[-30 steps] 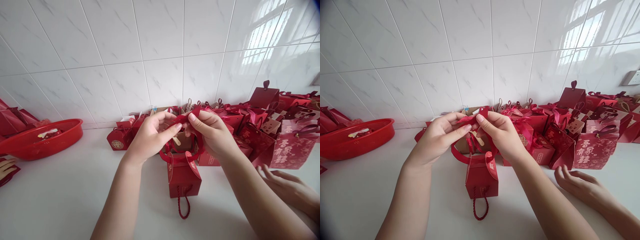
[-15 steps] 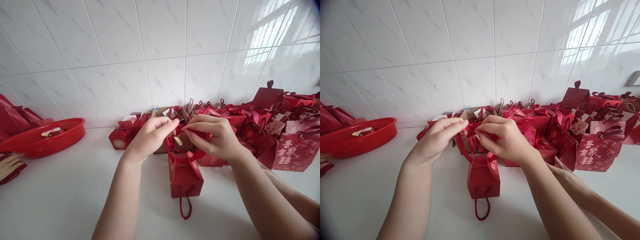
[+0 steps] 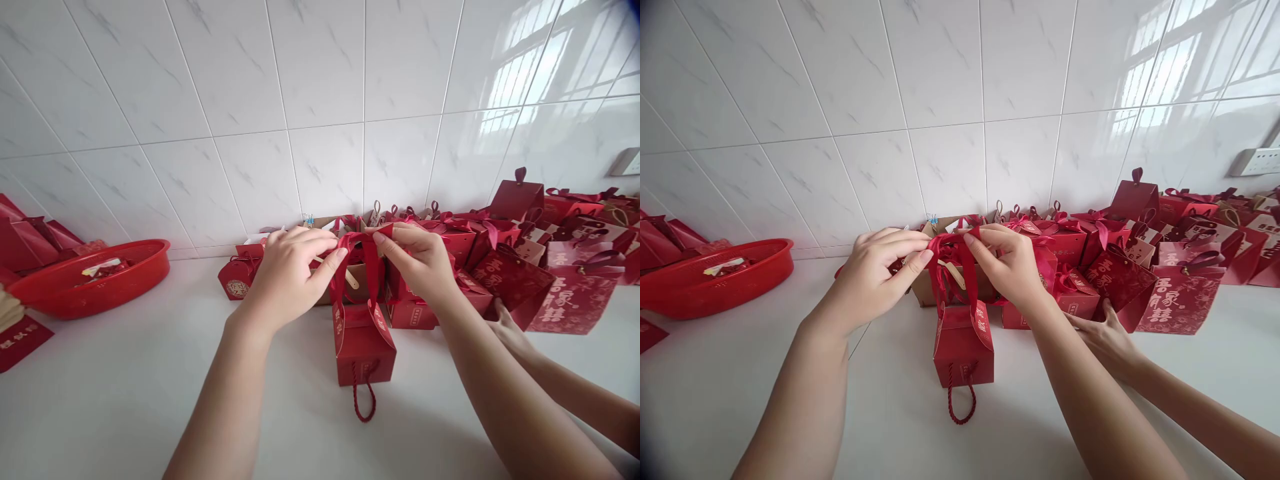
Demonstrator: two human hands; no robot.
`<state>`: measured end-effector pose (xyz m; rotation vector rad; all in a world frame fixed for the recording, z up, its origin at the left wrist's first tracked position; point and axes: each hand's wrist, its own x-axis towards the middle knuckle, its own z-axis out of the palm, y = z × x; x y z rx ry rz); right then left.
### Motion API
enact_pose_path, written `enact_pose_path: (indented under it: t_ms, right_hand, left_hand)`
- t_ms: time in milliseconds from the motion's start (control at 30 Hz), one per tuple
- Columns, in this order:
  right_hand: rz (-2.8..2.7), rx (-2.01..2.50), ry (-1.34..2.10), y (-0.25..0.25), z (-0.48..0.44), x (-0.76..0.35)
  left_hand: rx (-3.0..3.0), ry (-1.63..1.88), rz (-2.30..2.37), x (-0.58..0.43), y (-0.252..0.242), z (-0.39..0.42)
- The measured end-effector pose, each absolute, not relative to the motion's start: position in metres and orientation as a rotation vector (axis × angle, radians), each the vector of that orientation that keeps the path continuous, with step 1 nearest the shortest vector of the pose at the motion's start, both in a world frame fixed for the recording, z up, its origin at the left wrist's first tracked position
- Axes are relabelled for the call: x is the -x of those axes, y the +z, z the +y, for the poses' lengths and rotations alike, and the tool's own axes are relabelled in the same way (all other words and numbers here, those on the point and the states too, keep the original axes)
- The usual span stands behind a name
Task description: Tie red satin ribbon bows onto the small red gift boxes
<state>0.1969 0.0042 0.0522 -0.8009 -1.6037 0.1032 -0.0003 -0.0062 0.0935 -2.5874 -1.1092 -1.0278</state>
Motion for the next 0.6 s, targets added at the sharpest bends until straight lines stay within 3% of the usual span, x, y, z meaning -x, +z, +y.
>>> enact_pose_path:
  t_ms: [200,600]
  right_hand:
    - [-1.459,1.107,-0.064,0.037,-0.021,-0.211]
    - [-1.350,1.535,-0.171,-0.027,-0.069,-0.274]
  left_hand:
    - [2.385,-0.761,-1.171,0.028,0.086,-0.022]
    - [2.450,-0.550,-1.458,0.113,0.039,-0.035]
